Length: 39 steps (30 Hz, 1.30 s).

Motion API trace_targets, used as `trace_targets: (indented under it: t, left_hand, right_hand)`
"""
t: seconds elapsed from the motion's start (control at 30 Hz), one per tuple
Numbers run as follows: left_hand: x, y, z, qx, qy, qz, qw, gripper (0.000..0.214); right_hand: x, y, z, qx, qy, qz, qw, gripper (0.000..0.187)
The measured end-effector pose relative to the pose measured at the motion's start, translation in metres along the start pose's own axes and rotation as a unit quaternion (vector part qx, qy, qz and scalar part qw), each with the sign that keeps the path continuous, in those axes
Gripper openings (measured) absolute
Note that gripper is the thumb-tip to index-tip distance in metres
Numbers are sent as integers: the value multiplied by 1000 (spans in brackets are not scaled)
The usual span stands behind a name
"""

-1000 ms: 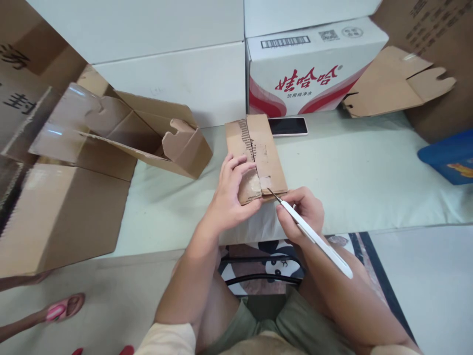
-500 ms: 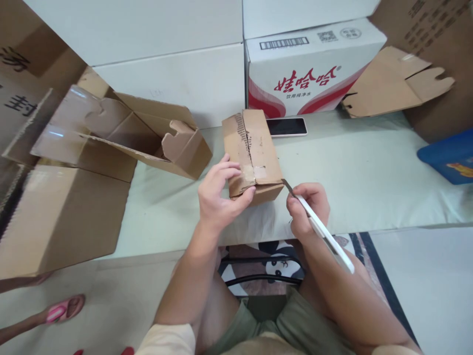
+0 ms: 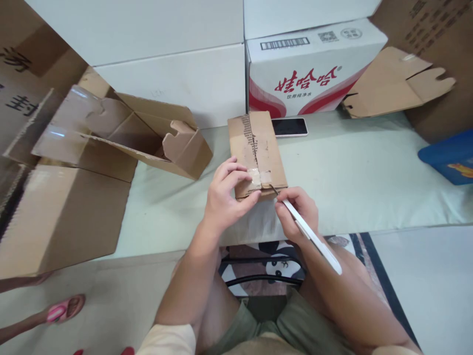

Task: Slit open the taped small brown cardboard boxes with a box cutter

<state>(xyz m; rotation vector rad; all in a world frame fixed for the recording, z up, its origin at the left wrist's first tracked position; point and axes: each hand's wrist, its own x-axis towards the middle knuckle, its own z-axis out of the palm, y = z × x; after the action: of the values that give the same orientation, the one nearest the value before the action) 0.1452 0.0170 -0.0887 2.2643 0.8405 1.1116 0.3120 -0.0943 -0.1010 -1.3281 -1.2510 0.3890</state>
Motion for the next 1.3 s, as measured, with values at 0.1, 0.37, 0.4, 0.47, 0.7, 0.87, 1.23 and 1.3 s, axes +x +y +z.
trace_targets:
  t: [0.1,0.37,0.4,0.47,0.7,0.87,1.23,1.3]
  left_hand:
    - [0,0,1,3,1,-7,1000,18]
    - [1,2,0,-5,-4,-14,1000,19]
    - [1,2,0,-6,-2,-10,1000,18]
    - [1,2,-1,-10,0,-3,1000,17]
    - [1,3,0,27,22,-1,999,17]
    - [3,7,7,28,57,31,998,15]
    - [3,6,11,48,106,73,991,23]
    - [2,5,12,71,120,84,987,25]
  right_hand:
    - [2,-2,0,-2,-1,-17,1000,10]
    - [0,-3,5,-7,6,-22,1000,10]
    - [0,-3,7,-5,7,-26,1000,10]
    - [0,-3,10,-4,8,-29,1000,11]
    - [1,-4,19,8,-26,50,998,5]
    - [2,-3,20,5,-35,108,994,7]
    - [1,-11,19,195,42,123,972,22]
    - [4,-7,12,203,130,80,967,24]
